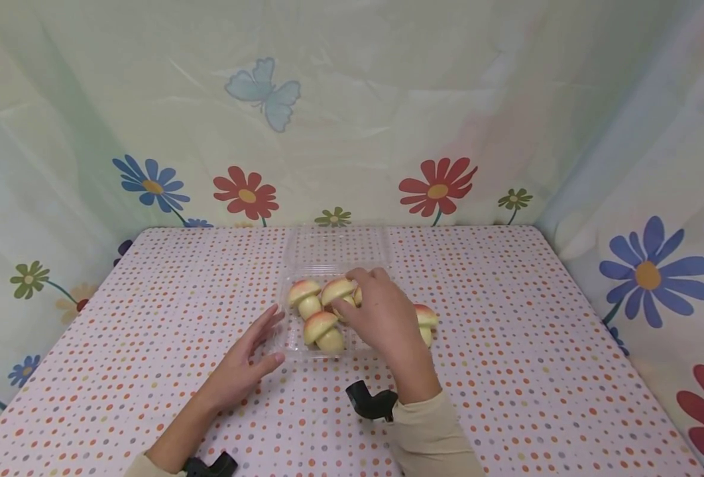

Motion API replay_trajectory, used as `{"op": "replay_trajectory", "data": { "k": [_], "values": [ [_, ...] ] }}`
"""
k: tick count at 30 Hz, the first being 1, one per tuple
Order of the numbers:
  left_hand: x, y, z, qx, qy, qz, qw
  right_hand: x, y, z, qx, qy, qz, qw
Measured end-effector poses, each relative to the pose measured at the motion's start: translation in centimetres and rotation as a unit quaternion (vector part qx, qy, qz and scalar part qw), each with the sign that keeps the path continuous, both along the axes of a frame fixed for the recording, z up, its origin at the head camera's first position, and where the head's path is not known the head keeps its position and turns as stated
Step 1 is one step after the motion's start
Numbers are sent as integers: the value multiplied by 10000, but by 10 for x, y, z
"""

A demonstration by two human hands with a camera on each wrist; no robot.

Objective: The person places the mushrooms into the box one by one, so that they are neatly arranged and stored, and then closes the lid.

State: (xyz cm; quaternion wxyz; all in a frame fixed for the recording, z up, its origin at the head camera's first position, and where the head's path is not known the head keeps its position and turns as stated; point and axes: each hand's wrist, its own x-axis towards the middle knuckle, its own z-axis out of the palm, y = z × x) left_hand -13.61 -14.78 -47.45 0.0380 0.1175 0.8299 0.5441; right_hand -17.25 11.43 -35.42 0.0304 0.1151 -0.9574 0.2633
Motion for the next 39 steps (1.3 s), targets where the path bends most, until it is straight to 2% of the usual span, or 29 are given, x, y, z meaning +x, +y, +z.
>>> {"op": "replay_trajectory", "data": {
  "k": [8, 20, 28, 39],
  "values": [
    [0, 0, 0, 38, -5, -12, 10000, 0, 8, 1, -146, 162, -53, 9997],
    [-1, -1, -1, 78, -88, -1, 9999, -2, 14, 5, -66, 223, -158, 9996],
    [-1, -1, -3, 97, -82, -1, 9999, -2, 23, 9, -45, 9, -308, 9995],
    [0, -1, -2, 113, -148, 13, 9998, -4, 42, 12, -134, -334, -268, 9990]
  ]
}}
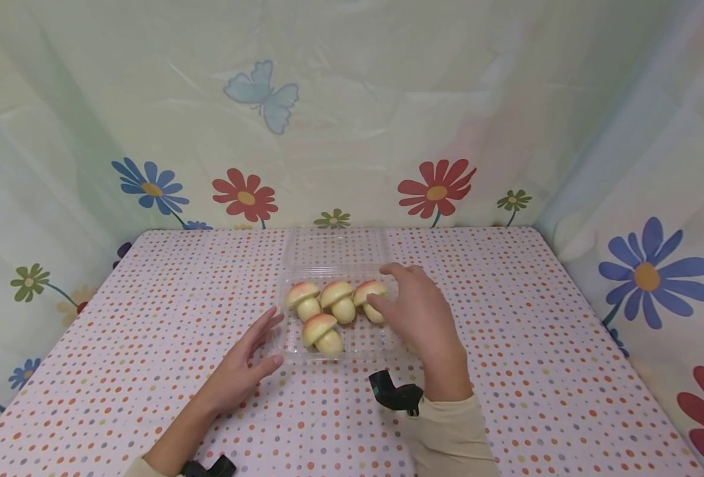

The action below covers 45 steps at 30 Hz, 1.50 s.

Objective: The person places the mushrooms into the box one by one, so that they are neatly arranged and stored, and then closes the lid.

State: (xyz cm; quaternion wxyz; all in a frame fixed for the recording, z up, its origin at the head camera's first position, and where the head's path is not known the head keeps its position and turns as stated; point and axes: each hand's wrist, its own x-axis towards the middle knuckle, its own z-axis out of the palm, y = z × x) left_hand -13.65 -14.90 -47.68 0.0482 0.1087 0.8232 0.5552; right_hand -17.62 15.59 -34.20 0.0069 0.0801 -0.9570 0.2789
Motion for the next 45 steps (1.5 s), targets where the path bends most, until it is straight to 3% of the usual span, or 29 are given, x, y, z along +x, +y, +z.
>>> {"op": "replay_trajectory", "data": {
  "k": [24, 32, 38, 45],
  "values": [
    [0, 2, 1, 69, -110, 64, 9999, -5, 42, -5, 257, -1029, -125, 9943],
    [0, 1, 1, 22, -77, 76, 9999, -8, 48, -8, 160, -1590, -32, 9872],
    [0, 1, 0, 26, -59, 59, 10000, -12, 49, -14, 190, -1809, -220, 9831],
    [0, 1, 1, 24, -57, 39, 10000, -14, 49, -24, -162, -1989, -386, 9791]
  ]
}}
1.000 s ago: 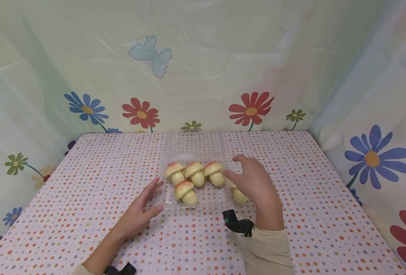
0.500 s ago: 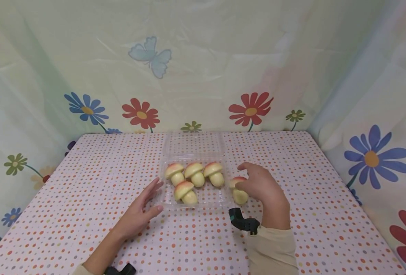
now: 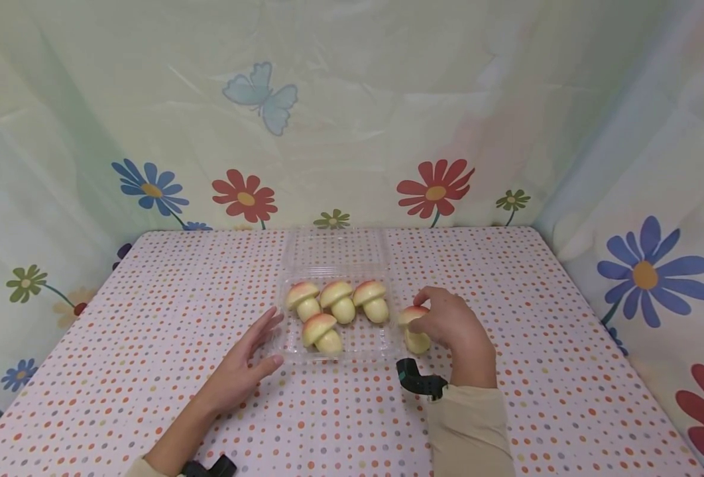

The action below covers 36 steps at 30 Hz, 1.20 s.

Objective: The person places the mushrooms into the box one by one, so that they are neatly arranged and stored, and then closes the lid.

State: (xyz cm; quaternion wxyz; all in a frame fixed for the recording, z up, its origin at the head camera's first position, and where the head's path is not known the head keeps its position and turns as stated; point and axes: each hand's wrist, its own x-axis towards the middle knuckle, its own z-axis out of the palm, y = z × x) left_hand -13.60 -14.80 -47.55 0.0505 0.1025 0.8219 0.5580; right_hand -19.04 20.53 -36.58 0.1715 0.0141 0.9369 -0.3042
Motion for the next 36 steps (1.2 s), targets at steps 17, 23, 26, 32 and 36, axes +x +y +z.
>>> {"op": "replay_trajectory", "data": {
  "k": [17, 23, 26, 32, 36],
  "values": [
    [-2, 1, -4, -20, 117, -24, 9999, -4, 5, -3, 4, 128, -57, 9999],
    [-2, 0, -4, -17, 141, -54, 9999, -4, 10, -1, -93, 303, -117, 9994],
    [-2, 0, -3, -31, 155, -63, 9999, -4, 13, 1, -73, 401, -193, 9990],
    [-2, 0, -3, -47, 127, -62, 9999, -2, 15, 5, -32, 826, -268, 9962],
    [-1, 0, -3, -67, 105, -32, 9999, -1, 14, 7, -37, 1182, -325, 9925]
  ]
}}
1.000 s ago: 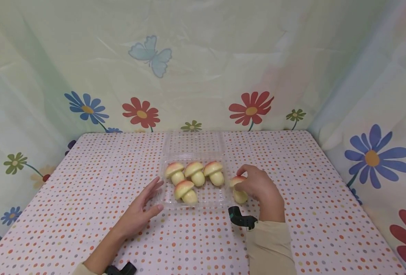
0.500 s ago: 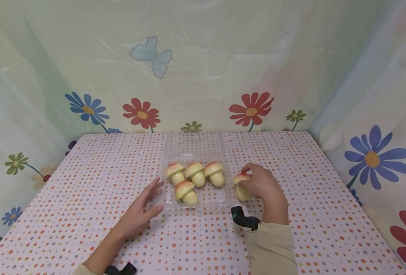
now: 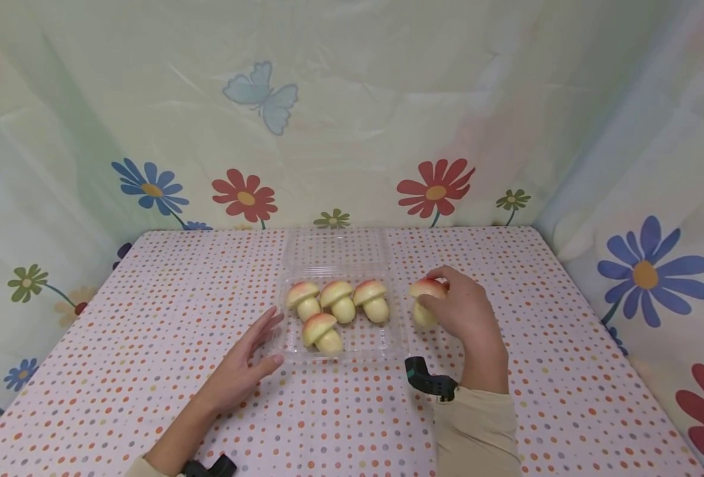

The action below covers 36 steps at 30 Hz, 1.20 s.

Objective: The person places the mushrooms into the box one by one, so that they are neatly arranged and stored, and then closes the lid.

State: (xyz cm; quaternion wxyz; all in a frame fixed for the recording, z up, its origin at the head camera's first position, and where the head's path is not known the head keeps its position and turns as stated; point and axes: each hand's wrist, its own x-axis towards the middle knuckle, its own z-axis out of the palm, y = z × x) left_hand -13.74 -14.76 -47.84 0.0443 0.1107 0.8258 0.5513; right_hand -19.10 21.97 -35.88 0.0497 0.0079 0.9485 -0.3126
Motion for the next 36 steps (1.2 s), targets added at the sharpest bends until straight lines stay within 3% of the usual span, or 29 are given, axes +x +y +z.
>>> {"op": "replay_trajectory", "data": {
  "k": [15, 25, 36],
  "values": [
    [1, 0, 3, -22, 31, 0, 10000, 3, -7, 9, -407, 639, -263, 9968],
    [1, -1, 0, 69, 65, -80, 9999, 6, -14, 11, -516, 970, 303, 9935],
    [1, -1, 1, 53, 29, -30, 10000, 7, -24, 13, -482, 1486, 618, 9858]
  ]
}}
